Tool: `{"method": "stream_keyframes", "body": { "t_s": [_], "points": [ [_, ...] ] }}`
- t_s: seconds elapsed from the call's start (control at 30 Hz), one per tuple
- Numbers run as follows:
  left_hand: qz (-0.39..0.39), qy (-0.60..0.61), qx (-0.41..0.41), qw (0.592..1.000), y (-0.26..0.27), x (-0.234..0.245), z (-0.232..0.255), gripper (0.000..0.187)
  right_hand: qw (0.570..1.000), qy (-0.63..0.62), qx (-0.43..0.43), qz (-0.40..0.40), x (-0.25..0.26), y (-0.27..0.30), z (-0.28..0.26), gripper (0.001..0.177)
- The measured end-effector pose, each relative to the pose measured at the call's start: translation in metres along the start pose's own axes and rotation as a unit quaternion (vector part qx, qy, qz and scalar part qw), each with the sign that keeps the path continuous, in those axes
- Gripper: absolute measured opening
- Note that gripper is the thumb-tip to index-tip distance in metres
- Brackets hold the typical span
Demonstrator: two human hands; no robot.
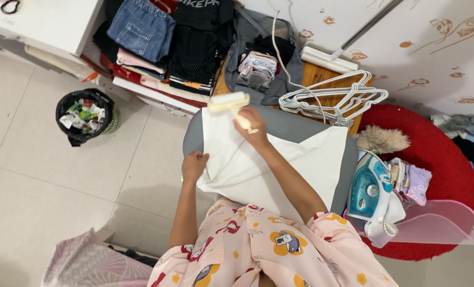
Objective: The person cleans a white shirt by rolling a lint roller across the fabric while it is laid out on an ironing board.
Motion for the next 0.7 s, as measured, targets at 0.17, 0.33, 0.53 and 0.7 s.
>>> {"method": "stream_keyframes", "body": {
  "t_s": [0.17, 0.33, 0.53, 0.7],
  "points": [
    [0.021, 0.079, -0.027, 0.996, 0.019, -0.003, 0.003, 0.044, 1.0, 0.016, 0.001, 0.027, 0.029, 0.007, -0.017, 0.035],
    [0.038, 0.134, -0.05, 0.989, 0.031, -0.01, -0.011, 0.049, 0.991, -0.022, 0.057, -0.122, 0.035, 0.037, -0.064, 0.03],
    [0.054, 0.164, -0.037, 0.984, 0.025, -0.018, -0.022, 0.045, 0.971, 0.08, 0.114, -0.194, 0.008, 0.045, -0.091, 0.025],
    [0.062, 0.146, -0.027, 0.987, 0.029, -0.014, -0.012, 0.046, 0.976, 0.102, 0.125, -0.145, -0.017, 0.017, -0.078, 0.025]
  ]
}}
Point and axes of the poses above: each hand's wrist, its own y-axis away from the middle knuckle, its own x-axis out of the back of the hand, z = x × y, the point moved 1 cm from there along -y, towards the middle knuckle, and after that the axes turned 11 degrees about -z, right-handed, at the moved point
